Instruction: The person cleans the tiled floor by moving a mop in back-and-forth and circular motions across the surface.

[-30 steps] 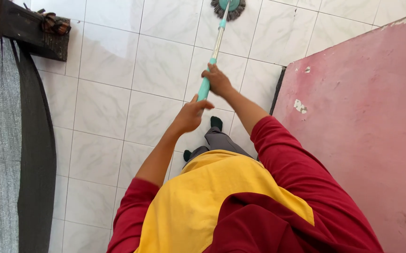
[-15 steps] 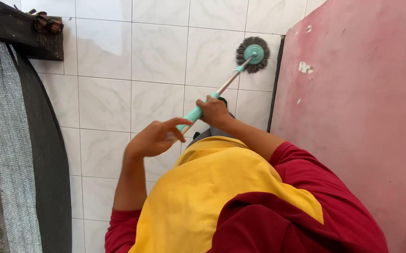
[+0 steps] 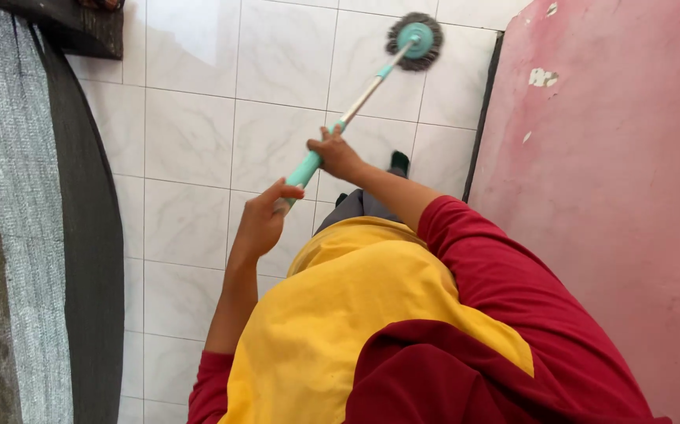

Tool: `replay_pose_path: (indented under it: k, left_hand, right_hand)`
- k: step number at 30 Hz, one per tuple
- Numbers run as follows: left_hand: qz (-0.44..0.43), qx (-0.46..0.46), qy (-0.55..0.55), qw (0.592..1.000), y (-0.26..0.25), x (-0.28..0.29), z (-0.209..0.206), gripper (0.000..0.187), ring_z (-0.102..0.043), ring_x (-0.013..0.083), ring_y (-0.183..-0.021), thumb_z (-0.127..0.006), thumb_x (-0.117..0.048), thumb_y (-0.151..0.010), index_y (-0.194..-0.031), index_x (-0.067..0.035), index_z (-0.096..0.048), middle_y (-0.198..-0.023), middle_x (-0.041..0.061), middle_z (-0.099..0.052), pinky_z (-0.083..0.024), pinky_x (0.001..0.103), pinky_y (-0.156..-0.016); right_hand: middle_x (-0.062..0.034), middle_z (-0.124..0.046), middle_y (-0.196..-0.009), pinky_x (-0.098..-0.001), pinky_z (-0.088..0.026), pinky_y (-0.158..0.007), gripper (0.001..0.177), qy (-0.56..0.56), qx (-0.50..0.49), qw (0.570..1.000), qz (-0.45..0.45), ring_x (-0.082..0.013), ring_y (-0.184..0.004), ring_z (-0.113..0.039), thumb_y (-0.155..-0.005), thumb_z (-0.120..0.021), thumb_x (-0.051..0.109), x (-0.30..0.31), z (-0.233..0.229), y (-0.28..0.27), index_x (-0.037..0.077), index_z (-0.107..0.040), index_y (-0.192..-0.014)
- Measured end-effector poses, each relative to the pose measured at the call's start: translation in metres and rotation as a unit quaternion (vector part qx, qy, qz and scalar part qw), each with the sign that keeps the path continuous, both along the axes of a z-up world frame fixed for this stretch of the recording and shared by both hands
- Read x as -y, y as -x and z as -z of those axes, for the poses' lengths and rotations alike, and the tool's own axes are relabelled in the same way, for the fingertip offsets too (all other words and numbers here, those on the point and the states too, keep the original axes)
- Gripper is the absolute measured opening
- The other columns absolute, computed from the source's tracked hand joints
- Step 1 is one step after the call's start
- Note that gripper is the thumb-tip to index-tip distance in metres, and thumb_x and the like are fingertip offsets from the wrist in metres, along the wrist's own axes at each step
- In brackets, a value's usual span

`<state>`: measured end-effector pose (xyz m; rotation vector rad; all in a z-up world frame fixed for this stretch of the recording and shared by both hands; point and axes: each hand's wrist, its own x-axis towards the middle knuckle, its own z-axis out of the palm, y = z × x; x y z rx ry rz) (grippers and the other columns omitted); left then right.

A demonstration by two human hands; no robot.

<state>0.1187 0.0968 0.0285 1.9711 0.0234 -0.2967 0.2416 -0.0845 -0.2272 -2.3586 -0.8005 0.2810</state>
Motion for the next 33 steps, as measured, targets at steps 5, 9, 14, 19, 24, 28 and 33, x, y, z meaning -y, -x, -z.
replay_pose_path:
  k: [5,9,14,19,24,28,33]
  left_hand:
    - [-0.059,-0.041,-0.048,0.996,0.052,-0.011,-0.032,0.040,-0.060,0.0189,-0.109,-0.052,0.010,-0.090,-0.116,-0.012,-0.074,-0.123,0.022,-0.072,-0.049,0.027,-0.069]
    - [-0.043,-0.087,-0.018,0.995,0.057,-0.001,-0.043,0.041,-0.050,0.0091,-0.060,-0.054,0.006,-0.090,-0.120,-0.015,-0.074,-0.099,0.018,-0.071,-0.045,0.024,-0.060]
    - [0.066,-0.049,-0.033,0.996,0.043,0.039,-0.037,0.042,-0.045,0.0154,-0.051,-0.056,0.004,-0.090,-0.123,-0.017,-0.070,-0.067,0.012,-0.056,-0.049,0.026,-0.064]
    - [0.175,-0.066,-0.057,0.981,0.040,0.100,-0.026,0.048,-0.056,0.0233,-0.051,-0.052,0.008,-0.086,-0.122,-0.019,-0.070,-0.065,0.017,-0.063,-0.055,0.034,-0.071]
    - [0.231,0.067,0.006,0.971,0.064,0.136,-0.012,0.051,-0.072,0.0251,-0.081,-0.050,0.011,-0.083,-0.125,-0.014,-0.065,-0.113,0.014,-0.074,-0.057,0.038,-0.079]
    - [0.243,0.023,0.036,0.969,0.089,0.143,-0.011,0.053,-0.075,0.0170,-0.098,-0.049,0.010,-0.081,-0.127,-0.012,-0.062,-0.118,0.009,-0.077,-0.058,0.033,-0.075]
    - [0.170,-0.095,0.047,0.980,0.122,0.143,-0.021,0.050,-0.059,0.0138,-0.070,-0.053,0.007,-0.083,-0.128,-0.013,-0.065,-0.108,0.009,-0.080,-0.049,0.030,-0.061]
  right_hand:
    - [-0.0379,-0.052,-0.137,-0.0629,-0.042,-0.113,0.047,-0.022,0.022,0.994,-0.108,-0.0593,-0.127,-0.049,-0.072,-0.087,0.014,-0.051,-0.026,0.023,0.014,-0.061,-0.111]
    - [-0.0149,-0.058,-0.138,-0.0510,-0.052,-0.101,0.042,-0.002,-0.013,0.995,-0.097,-0.0503,-0.136,-0.045,-0.072,-0.084,0.012,-0.042,-0.049,0.030,0.017,-0.062,-0.107]
    - [0.0012,-0.062,-0.127,-0.0460,-0.057,-0.095,0.032,-0.006,-0.022,0.999,-0.048,-0.0351,-0.144,-0.044,-0.081,-0.079,0.008,0.011,-0.057,0.029,0.018,-0.060,-0.105]
    - [0.0010,-0.061,-0.123,-0.0459,-0.055,-0.096,0.027,-0.044,-0.016,0.999,0.013,-0.0362,-0.142,-0.045,-0.083,-0.076,0.005,0.075,-0.060,0.053,0.016,-0.059,-0.102]
    - [0.0011,-0.063,-0.116,-0.0451,-0.056,-0.097,0.024,-0.048,-0.011,0.997,0.060,-0.0378,-0.139,-0.049,-0.085,-0.073,0.006,0.126,-0.059,0.087,0.014,-0.059,-0.102]
    - [-0.0018,-0.065,-0.112,-0.0461,-0.058,-0.085,0.024,-0.020,0.018,0.994,0.104,-0.0411,-0.132,-0.054,-0.084,-0.073,0.003,0.155,-0.056,0.129,0.014,-0.061,-0.102]
    - [-0.0075,-0.066,-0.107,-0.0462,-0.059,-0.084,0.028,0.017,0.054,0.987,0.148,-0.0376,-0.109,-0.067,-0.080,-0.077,0.007,0.184,-0.065,0.193,0.012,-0.063,-0.104]
